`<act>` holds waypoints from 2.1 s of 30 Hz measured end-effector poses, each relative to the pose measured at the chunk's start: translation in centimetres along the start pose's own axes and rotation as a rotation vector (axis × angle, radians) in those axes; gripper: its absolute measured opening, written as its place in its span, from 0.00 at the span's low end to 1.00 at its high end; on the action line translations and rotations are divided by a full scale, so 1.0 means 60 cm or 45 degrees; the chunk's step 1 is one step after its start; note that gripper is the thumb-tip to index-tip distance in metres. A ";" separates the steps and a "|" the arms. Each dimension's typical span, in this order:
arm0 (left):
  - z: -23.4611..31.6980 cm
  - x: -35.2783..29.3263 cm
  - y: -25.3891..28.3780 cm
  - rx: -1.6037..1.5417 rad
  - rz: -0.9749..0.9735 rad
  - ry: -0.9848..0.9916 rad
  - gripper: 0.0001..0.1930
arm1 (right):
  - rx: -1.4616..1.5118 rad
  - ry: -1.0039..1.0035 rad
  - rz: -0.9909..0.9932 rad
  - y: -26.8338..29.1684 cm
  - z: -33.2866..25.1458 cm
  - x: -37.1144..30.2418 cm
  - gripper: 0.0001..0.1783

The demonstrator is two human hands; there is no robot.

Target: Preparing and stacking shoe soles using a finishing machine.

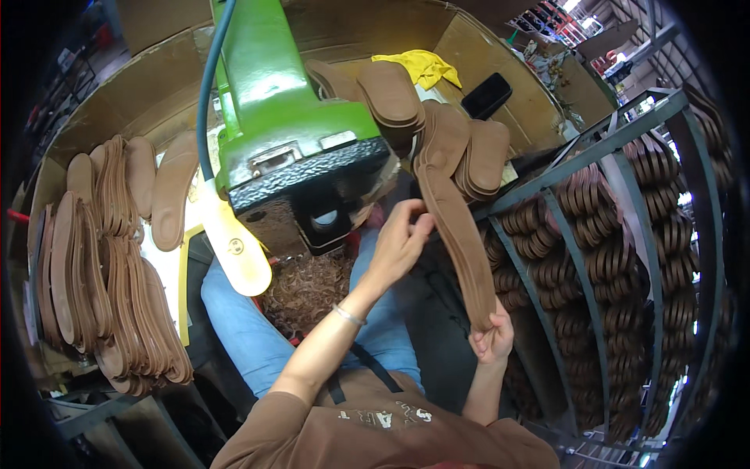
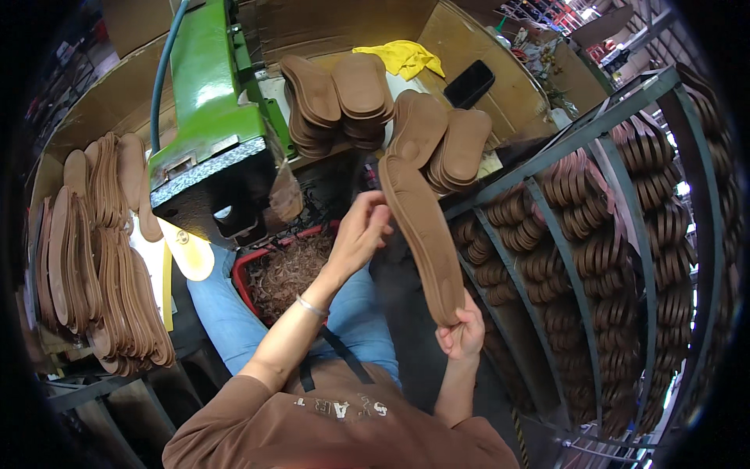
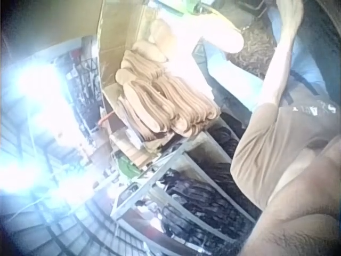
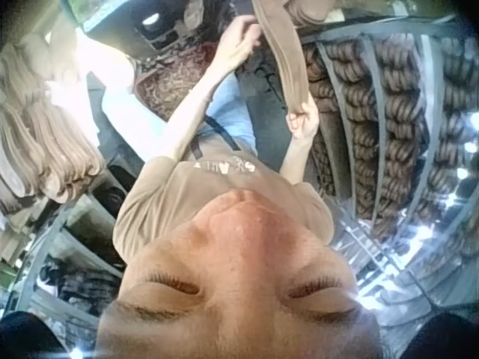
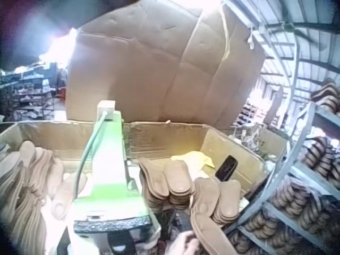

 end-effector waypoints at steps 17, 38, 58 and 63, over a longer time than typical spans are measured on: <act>0.095 -0.124 0.487 1.529 1.222 -0.096 0.21 | -0.140 0.279 0.011 -0.062 -0.020 0.383 0.12; 0.106 -0.309 0.443 1.547 0.674 0.209 0.33 | -0.516 -0.682 -0.471 -0.105 0.374 0.138 0.22; 0.035 -0.202 0.188 -0.105 0.374 0.178 0.25 | -0.162 -0.662 -0.205 0.018 0.341 -0.028 0.31; 0.059 -0.158 0.198 0.106 0.445 0.214 0.13 | -0.149 -0.751 -0.316 -0.023 0.376 -0.044 0.29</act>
Point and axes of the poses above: each hand's wrist, its own x-axis towards the middle knuckle, its own y-axis out of the back of the hand, z = x × y, the point moved 7 cm from there along x, towards the middle knuckle, and after that the axes turned 1 degree about -z, right-handed, at the moved point
